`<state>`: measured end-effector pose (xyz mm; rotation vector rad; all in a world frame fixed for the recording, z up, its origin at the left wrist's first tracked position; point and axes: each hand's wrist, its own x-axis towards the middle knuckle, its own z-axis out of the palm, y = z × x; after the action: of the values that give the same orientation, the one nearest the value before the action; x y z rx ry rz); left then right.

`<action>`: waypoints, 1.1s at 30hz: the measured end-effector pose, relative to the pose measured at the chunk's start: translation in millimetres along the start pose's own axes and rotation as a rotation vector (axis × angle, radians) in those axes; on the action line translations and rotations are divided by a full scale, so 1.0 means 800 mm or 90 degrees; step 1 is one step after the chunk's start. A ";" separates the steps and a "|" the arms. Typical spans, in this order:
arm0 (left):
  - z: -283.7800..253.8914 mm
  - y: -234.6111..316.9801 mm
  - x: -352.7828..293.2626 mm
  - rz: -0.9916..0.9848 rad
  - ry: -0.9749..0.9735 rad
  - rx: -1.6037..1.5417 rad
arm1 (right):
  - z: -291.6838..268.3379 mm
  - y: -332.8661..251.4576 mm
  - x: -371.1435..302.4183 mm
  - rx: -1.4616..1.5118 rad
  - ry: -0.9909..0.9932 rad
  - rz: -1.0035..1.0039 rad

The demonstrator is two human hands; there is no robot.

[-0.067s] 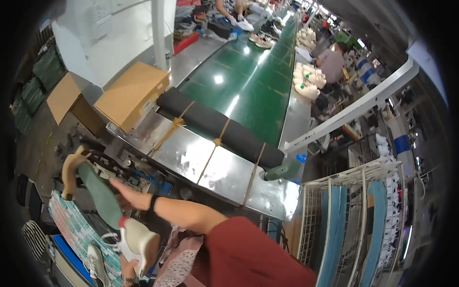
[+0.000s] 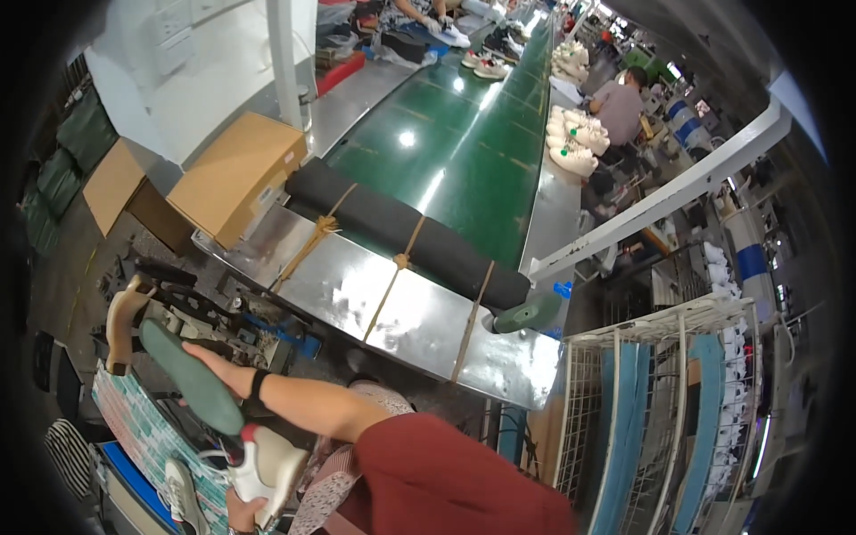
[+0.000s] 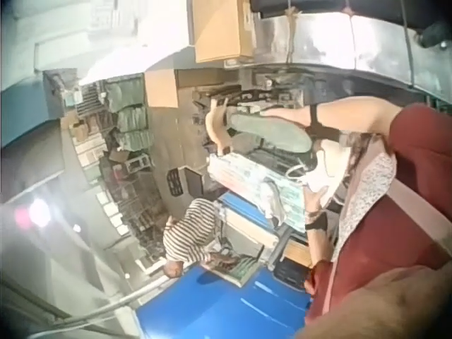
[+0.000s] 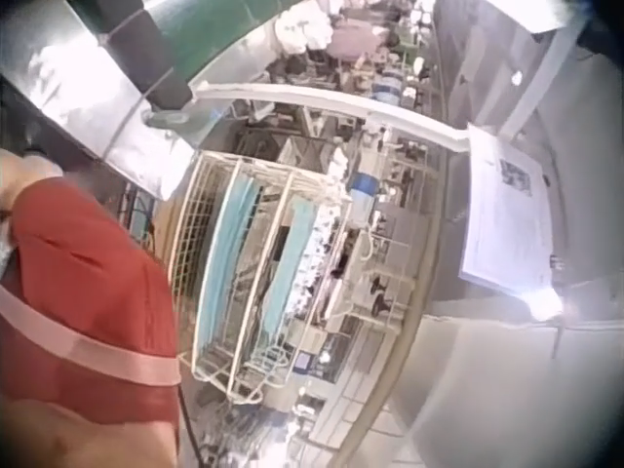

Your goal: Assembling shoe components by fitting uppers onto lasts, using a hand tool, and organizing shoes on a production line.

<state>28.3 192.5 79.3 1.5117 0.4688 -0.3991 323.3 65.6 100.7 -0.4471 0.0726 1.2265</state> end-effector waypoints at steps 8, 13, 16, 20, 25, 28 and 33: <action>0.057 -0.029 0.084 -0.114 0.227 0.400 | -0.025 -0.049 -0.070 -0.017 -0.104 -0.008; 0.157 0.075 0.226 0.149 0.291 0.301 | -0.099 -0.137 -0.187 -0.174 0.069 -0.126; 0.218 0.142 0.313 0.031 0.352 0.516 | -0.183 -0.176 -0.260 -0.308 0.291 -0.159; 0.292 0.155 0.390 0.176 0.251 0.677 | -0.300 -0.157 -0.366 -0.391 0.534 -0.380; 0.362 0.101 0.424 0.278 0.249 0.593 | -0.403 -0.114 -0.442 -0.899 0.827 -0.290; 0.305 0.088 0.363 0.284 0.295 0.550 | -0.410 -0.111 -0.444 -0.914 0.804 -0.267; 0.061 0.002 0.195 0.044 0.461 0.688 | -0.348 -0.128 -0.439 -1.056 0.806 -0.078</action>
<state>163.8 149.8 -1.2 2.7377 0.8254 0.0068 347.0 -377.1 -20.5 -2.5646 0.0822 0.4330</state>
